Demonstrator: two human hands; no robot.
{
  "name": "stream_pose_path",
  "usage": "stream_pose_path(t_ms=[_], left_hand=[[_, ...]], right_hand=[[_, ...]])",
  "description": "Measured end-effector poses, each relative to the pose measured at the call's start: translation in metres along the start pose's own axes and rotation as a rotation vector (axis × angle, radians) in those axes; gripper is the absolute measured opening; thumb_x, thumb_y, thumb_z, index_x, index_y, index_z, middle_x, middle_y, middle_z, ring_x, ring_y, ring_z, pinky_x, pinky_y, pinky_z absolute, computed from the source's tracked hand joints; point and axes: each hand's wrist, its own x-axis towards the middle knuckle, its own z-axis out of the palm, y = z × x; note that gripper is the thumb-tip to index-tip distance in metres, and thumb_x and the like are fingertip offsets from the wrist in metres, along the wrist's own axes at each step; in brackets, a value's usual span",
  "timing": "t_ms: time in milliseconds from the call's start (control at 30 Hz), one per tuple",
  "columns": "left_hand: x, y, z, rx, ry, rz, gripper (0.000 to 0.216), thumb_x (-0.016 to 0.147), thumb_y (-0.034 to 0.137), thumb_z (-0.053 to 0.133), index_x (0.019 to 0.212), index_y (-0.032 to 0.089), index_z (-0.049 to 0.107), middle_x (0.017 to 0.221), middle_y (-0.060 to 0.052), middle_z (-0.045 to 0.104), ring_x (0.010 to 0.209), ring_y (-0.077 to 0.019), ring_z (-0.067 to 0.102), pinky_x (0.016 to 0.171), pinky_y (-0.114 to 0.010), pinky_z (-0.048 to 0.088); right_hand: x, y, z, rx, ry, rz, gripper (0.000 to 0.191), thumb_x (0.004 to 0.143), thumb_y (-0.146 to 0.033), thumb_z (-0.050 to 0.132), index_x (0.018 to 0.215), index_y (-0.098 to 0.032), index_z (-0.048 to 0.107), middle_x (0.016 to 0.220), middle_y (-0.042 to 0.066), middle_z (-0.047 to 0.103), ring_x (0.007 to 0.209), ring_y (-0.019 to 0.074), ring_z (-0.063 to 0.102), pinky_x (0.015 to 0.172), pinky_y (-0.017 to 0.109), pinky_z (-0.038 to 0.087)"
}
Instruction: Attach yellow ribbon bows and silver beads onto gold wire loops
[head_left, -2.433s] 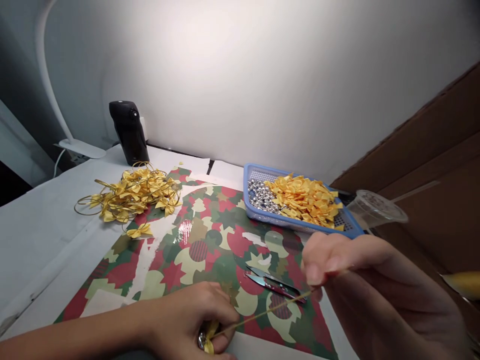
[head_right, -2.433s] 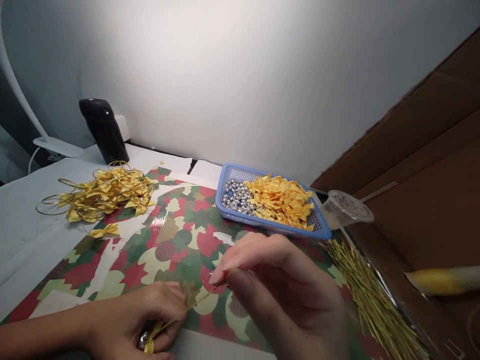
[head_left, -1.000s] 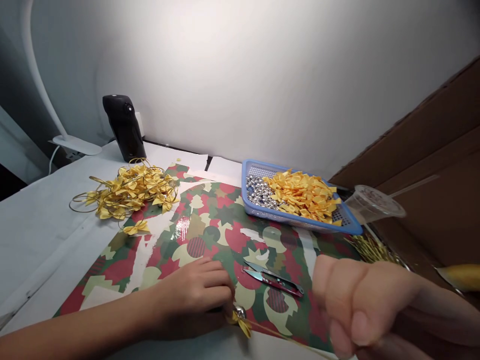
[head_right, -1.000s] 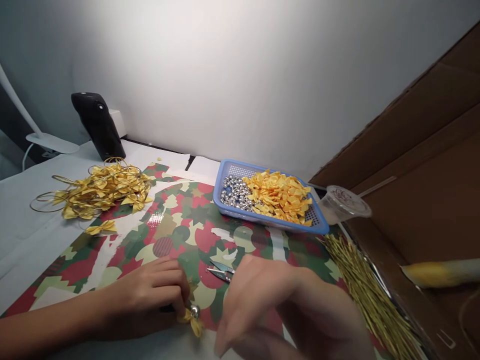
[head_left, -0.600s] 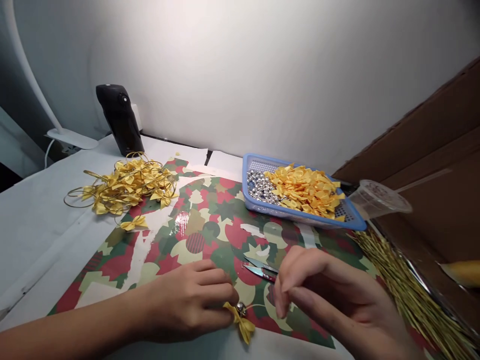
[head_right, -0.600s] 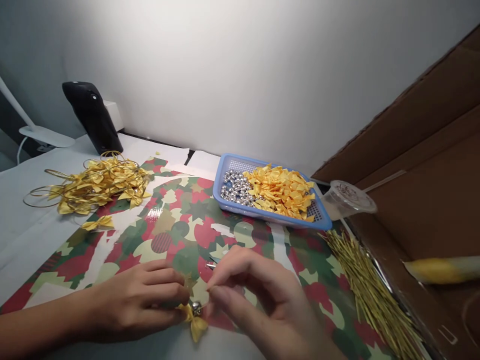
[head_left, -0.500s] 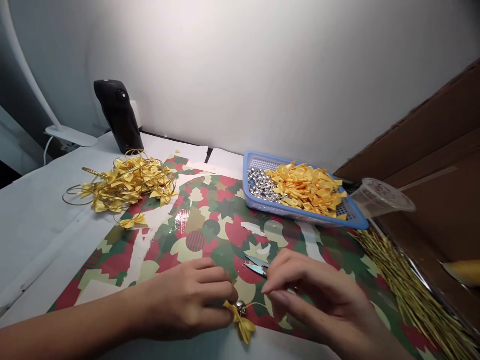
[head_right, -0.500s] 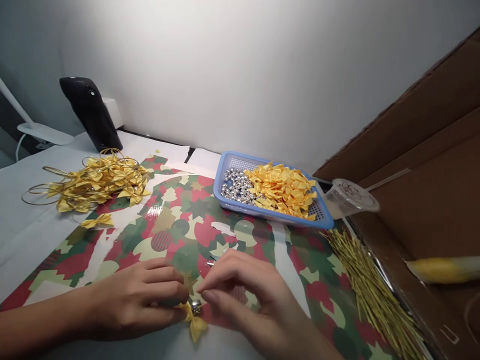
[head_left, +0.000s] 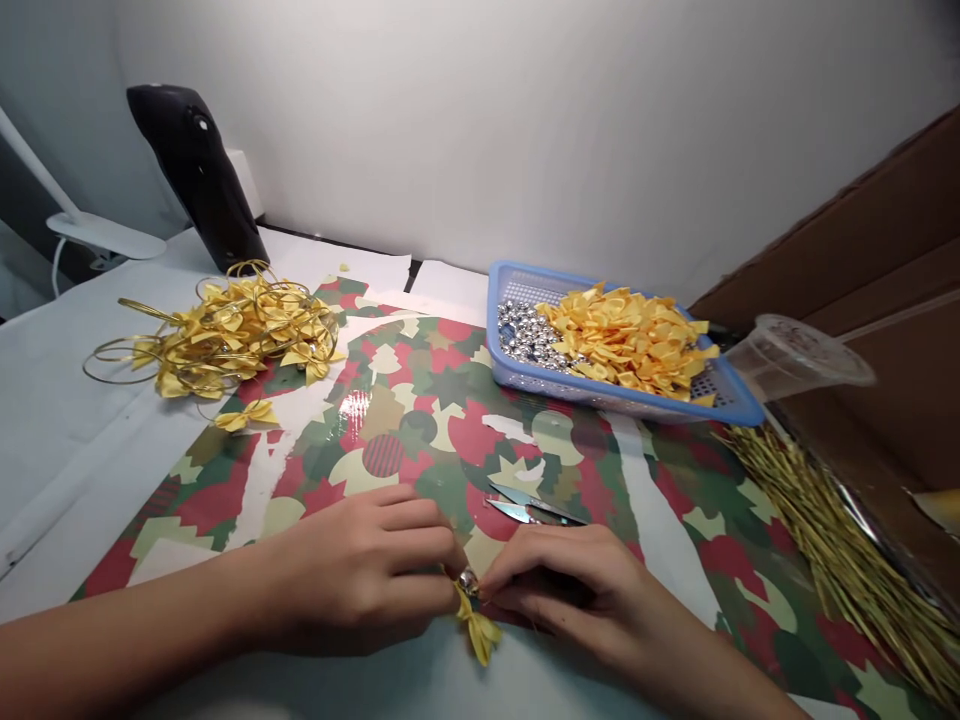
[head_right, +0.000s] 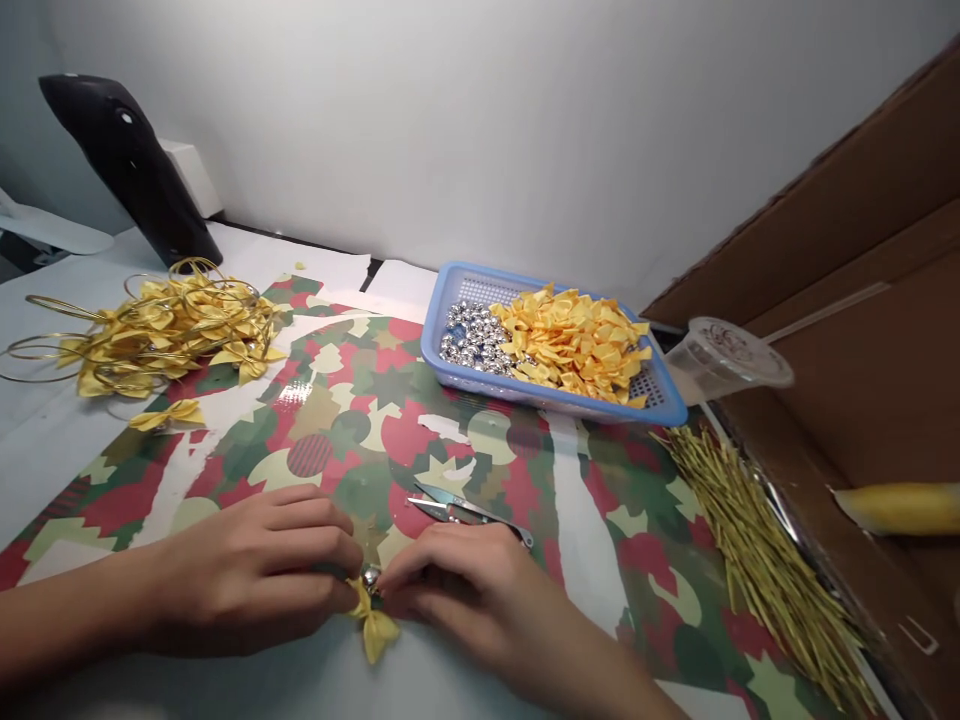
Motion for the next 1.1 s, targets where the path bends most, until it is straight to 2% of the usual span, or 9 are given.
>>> stream_pose_path(t_ms=[233, 367, 533, 633, 800, 967, 1100], left_hand=[[0.002, 0.0, 0.0, -0.076, -0.05, -0.023, 0.018, 0.081, 0.003, 0.05, 0.089, 0.016, 0.06, 0.089, -0.005, 0.07, 0.075, -0.0172, 0.057, 0.063, -0.031, 0.043], [0.004, 0.002, -0.001, -0.129, -0.087, -0.026, 0.021, 0.076, 0.005, 0.054, 0.094, 0.017, 0.059, 0.09, -0.005, 0.07, 0.076, -0.0173, 0.058, 0.064, -0.03, 0.045], [0.004, 0.002, 0.001, -0.079, -0.051, -0.01, 0.008, 0.087, 0.012, 0.054, 0.088, 0.017, 0.06, 0.08, -0.004, 0.069, 0.068, -0.0157, 0.057, 0.06, -0.029, 0.043], [0.004, 0.001, 0.002, -0.06, -0.043, 0.028, 0.019, 0.092, 0.01, 0.046, 0.085, 0.015, 0.063, 0.076, -0.004, 0.068, 0.064, -0.0153, 0.055, 0.058, -0.029, 0.041], [0.006, 0.001, 0.001, -0.05, -0.057, 0.06, 0.029, 0.095, 0.009, 0.041, 0.084, 0.013, 0.067, 0.071, -0.005, 0.067, 0.061, -0.0158, 0.053, 0.055, -0.03, 0.039], [0.008, 0.001, -0.001, -0.054, -0.085, 0.064, 0.03, 0.095, 0.011, 0.041, 0.083, 0.014, 0.069, 0.072, -0.005, 0.068, 0.061, -0.0158, 0.053, 0.053, -0.03, 0.04], [0.008, 0.0, -0.001, -0.077, -0.092, 0.078, 0.028, 0.094, 0.01, 0.045, 0.082, 0.013, 0.069, 0.071, -0.005, 0.068, 0.062, -0.0164, 0.056, 0.054, -0.031, 0.042]], right_hand=[[-0.003, 0.004, 0.005, 0.059, 0.053, -0.011, 0.004, 0.083, -0.017, 0.067, 0.084, -0.019, 0.07, 0.08, 0.001, 0.075, 0.07, 0.0124, 0.068, 0.065, 0.02, 0.053], [-0.004, 0.007, 0.007, 0.06, 0.03, -0.003, 0.004, 0.085, -0.019, 0.065, 0.084, -0.019, 0.068, 0.078, 0.001, 0.074, 0.067, 0.0122, 0.067, 0.062, 0.02, 0.053], [-0.006, 0.008, 0.008, -0.065, 0.027, -0.116, 0.011, 0.091, -0.02, 0.057, 0.085, -0.018, 0.066, 0.078, 0.003, 0.071, 0.07, 0.0127, 0.065, 0.065, 0.021, 0.053], [-0.006, 0.006, 0.007, -0.081, 0.014, -0.16, 0.01, 0.092, -0.018, 0.055, 0.09, -0.018, 0.065, 0.083, 0.005, 0.07, 0.075, 0.0135, 0.065, 0.068, 0.022, 0.053], [-0.007, 0.003, 0.001, -0.087, -0.02, -0.131, 0.011, 0.088, -0.011, 0.059, 0.09, -0.018, 0.067, 0.095, 0.006, 0.066, 0.085, 0.0138, 0.065, 0.075, 0.021, 0.053], [-0.011, 0.0, -0.003, -0.17, -0.003, -0.114, 0.014, 0.089, -0.01, 0.055, 0.086, -0.017, 0.066, 0.088, 0.006, 0.066, 0.077, 0.013, 0.066, 0.069, 0.019, 0.053], [-0.014, 0.0, -0.001, -0.221, 0.028, -0.159, 0.016, 0.092, -0.012, 0.051, 0.089, -0.016, 0.066, 0.085, 0.007, 0.066, 0.076, 0.0146, 0.064, 0.067, 0.021, 0.053]])
